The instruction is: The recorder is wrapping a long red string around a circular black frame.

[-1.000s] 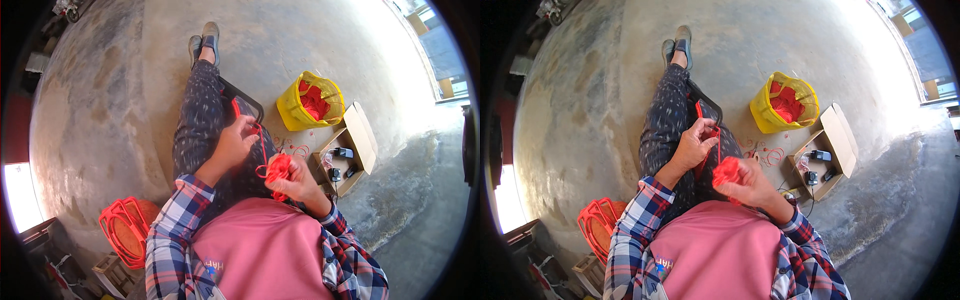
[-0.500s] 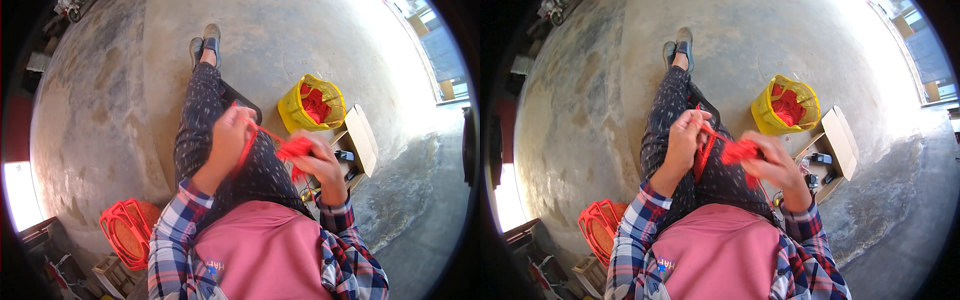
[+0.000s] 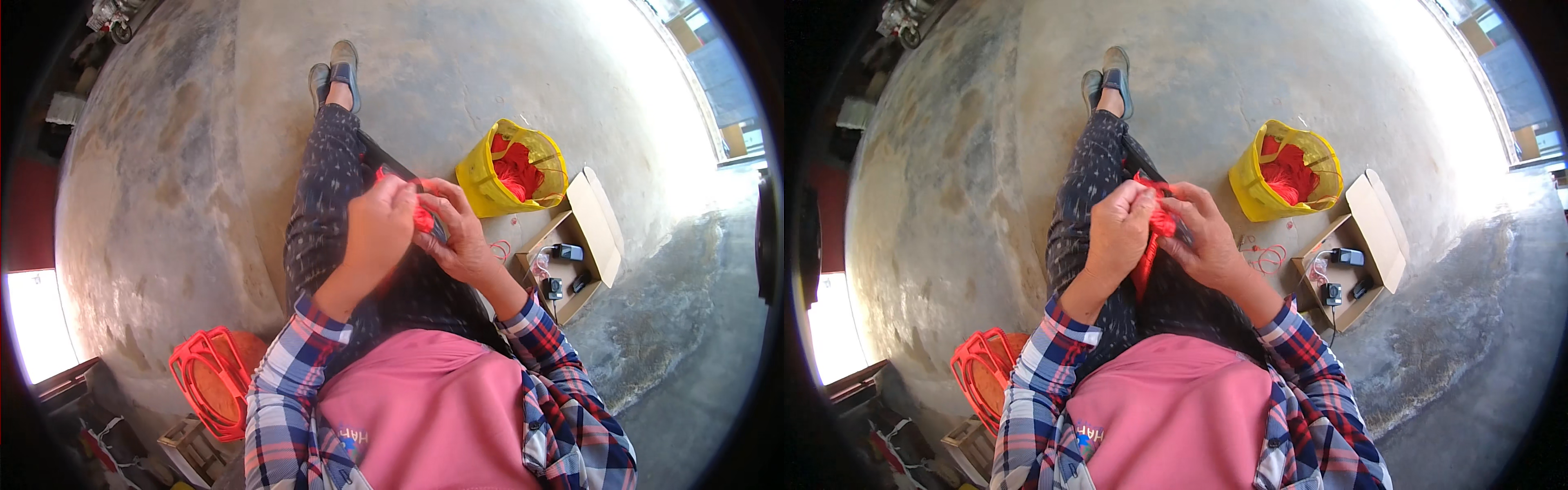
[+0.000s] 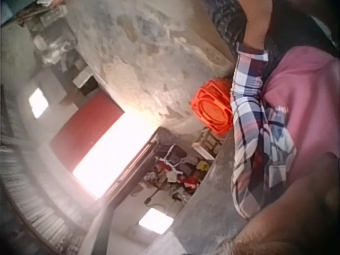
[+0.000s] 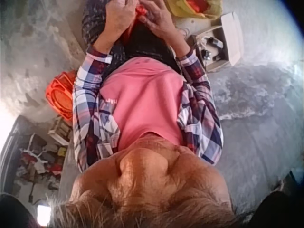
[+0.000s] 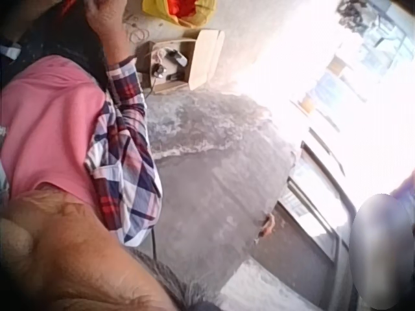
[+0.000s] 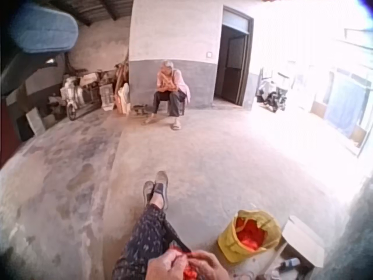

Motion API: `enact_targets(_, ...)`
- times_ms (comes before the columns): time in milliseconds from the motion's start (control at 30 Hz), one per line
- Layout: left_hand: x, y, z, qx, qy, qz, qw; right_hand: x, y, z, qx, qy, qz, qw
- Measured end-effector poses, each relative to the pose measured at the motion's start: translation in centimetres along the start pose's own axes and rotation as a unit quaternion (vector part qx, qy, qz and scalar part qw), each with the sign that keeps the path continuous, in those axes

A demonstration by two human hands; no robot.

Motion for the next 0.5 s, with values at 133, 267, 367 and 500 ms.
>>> enact_targets(133, -0.5, -1.4, -1.5, -0.273, 0.137, -0.07, 0.95, -1.5, 3.1, 0.4, 0.165, -0.094, 0.061, 0.98)
enact_targets(267, -0.2, -1.7, -2.8, -0.283, 0.245, -0.048, 0.926, -5.1, 6.9, 0.7, 0.621, -0.151, 0.081, 0.764)
enact_targets(367, -0.3, -2.1, -5.8, -0.266, 0.26, -0.085, 0.924, -8.4, 8.9, 1.8, 0.689, -0.141, -0.015, 0.71)
enact_targets(500, -0.4, -3.6, -7.6, -0.307, 0.334, -0.138, 0.881, -16.5, 7.8, 6.6, 0.466, -0.484, 0.044, 0.739)
Point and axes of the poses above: each hand's wrist, its own x-axis towards the middle knuckle, its own y-axis out of the back of the hand, z = x × y, the point moved 7 cm from there along x, towards the middle knuckle, and after that the axes turned 3 degrees about -y, right-handed, at the moved point
